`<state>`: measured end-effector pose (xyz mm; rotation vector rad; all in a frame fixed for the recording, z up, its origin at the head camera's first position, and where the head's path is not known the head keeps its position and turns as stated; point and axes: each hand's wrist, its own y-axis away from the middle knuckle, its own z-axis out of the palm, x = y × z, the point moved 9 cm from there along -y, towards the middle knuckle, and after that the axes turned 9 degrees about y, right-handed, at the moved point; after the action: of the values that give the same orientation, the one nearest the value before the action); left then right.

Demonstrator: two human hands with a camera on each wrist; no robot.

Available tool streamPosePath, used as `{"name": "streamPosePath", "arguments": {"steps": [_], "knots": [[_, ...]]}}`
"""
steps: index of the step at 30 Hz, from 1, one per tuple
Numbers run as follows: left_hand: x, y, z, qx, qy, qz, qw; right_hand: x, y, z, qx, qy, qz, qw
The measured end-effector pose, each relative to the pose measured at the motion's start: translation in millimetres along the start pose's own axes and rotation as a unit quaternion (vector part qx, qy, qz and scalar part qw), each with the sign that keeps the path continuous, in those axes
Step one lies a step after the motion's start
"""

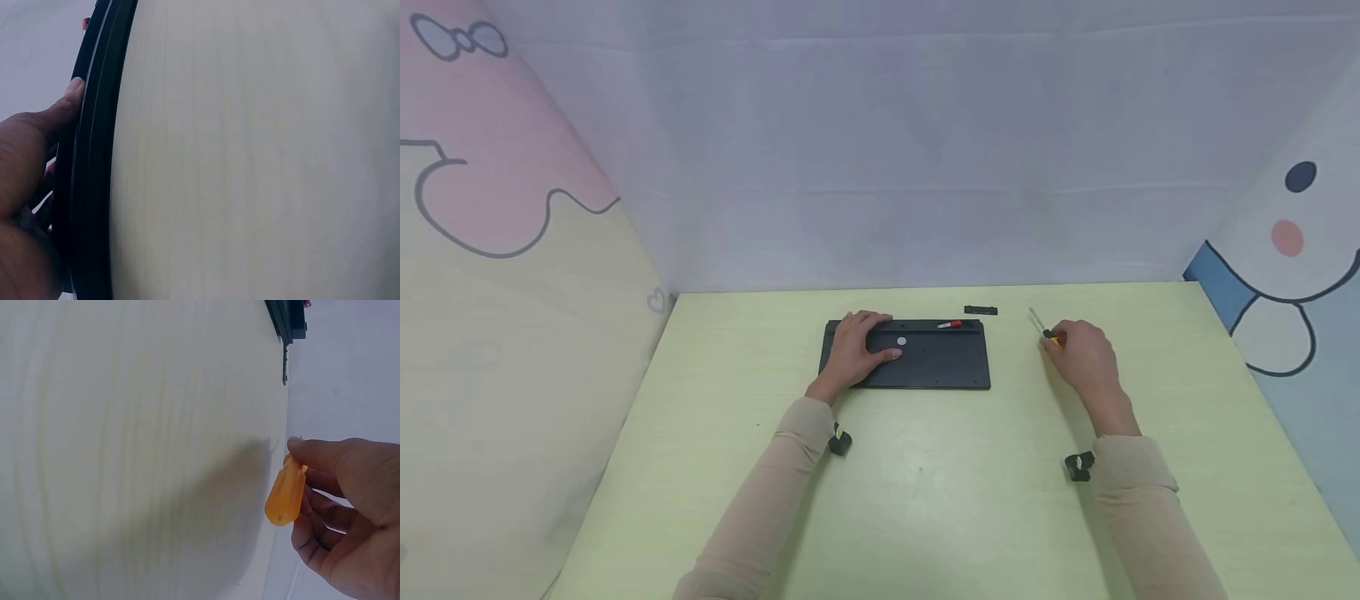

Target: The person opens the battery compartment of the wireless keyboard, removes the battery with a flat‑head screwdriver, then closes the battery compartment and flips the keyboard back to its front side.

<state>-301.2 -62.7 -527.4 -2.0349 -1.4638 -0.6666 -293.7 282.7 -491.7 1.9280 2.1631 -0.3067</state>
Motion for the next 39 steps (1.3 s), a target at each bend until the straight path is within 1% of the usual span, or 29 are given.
{"name": "streamPosePath", "arguments": {"steps": [7, 16, 21, 25, 27, 30, 35, 39], "knots": [[-1.5, -0.5, 0.7, -0.003, 0.001, -0.002, 1.0, 10, 2, 8, -0.019, 0.007, 0.012, 1.0], [0.5, 0.0, -1.2, -0.005, 0.009, -0.007, 0.9999, 15, 2, 11, -0.016, -0.012, 0.012, 1.0], [1.8, 0.4, -1.9, -0.002, 0.006, -0.005, 1.0, 12, 1, 7, -0.008, -0.023, 0.01, 1.0], [2.7, 0.5, -1.9, 0.0, 0.008, -0.003, 1.0, 5, -1, 1, 0.006, -0.026, 0.004, 1.0], [3.1, 0.3, -1.6, -0.001, 0.009, -0.002, 1.0, 0, -3, -1, 0.01, -0.018, -0.002, 1.0], [2.9, 0.1, -1.3, -0.002, 0.008, -0.002, 1.0, -9, -8, -3, 0.009, -0.013, -0.013, 1.0], [1.7, 0.5, -1.6, -0.001, 0.005, -0.003, 1.0, -30, -16, -5, 0.004, -0.013, -0.047, 0.999], [2.3, 0.6, -1.9, 0.001, 0.003, 0.001, 1.0, -48, -22, -6, 0.01, -0.011, -0.084, 0.996]]}}
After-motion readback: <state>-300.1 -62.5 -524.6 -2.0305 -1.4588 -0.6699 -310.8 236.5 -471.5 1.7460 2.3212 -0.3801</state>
